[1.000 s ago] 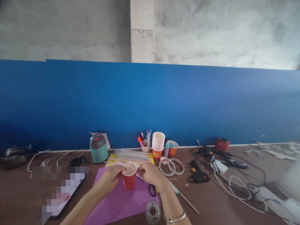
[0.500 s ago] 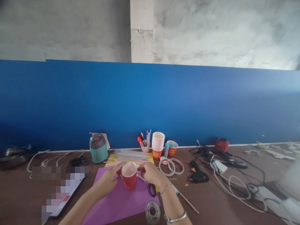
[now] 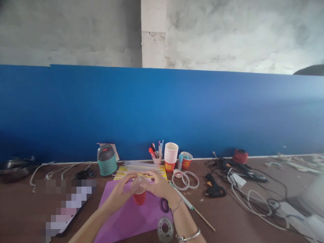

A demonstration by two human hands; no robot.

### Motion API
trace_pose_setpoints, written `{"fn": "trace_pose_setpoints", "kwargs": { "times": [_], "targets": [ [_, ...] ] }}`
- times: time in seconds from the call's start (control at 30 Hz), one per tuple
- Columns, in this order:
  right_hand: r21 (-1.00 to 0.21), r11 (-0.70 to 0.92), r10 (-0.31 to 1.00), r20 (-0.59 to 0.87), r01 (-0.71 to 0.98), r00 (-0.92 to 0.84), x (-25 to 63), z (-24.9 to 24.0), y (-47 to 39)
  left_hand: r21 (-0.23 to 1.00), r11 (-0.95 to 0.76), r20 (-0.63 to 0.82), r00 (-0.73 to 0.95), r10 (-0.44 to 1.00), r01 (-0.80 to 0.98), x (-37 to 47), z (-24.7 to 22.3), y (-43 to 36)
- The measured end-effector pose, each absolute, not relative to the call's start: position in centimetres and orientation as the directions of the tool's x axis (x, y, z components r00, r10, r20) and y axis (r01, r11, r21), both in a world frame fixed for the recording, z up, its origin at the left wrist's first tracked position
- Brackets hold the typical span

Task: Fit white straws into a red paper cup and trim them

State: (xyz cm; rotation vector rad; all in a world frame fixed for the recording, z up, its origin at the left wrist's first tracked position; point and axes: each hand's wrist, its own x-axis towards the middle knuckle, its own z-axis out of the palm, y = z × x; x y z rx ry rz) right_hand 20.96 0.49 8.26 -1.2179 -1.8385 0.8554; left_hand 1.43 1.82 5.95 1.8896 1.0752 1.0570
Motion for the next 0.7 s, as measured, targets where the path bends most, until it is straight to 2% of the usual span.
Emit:
{"fn": "trace_pose_setpoints", "kwargs": {
  "times": [0.1,0.27,0.43,0.6,0.7],
  "targets": [
    [-0.820,0.373,0.928,0.340,0.435,-0.153,19.6,7.3,1.4,0.872,-0.418,0.349,0.276,0.896,0.256,2.3,4.9,2.2],
    [-0.791,0.382,0.911,0.410,0.478,-0.050,18.2,6.7,1.8,0.927,-0.323,0.278,0.228,0.933,0.191,2.6,3.7,2.7],
    [-0.776,0.333,0.914,0.406,0.536,0.021,17.5,7.8,1.4,0.886,-0.407,0.357,0.236,0.904,0.223,3.1,3.6,2.3],
    [-0.722,0.339,0.908,0.419,0.603,-0.008,17.4,7.8,1.4,0.871,-0.383,0.311,0.258,0.915,0.308,3.2,4.1,1.7],
    [-0.729,0.313,0.913,0.408,0.609,0.020,17.7,7.2,1.7,0.874,-0.397,0.290,0.353,0.890,0.282,2.7,4.5,1.8]
  ]
}}
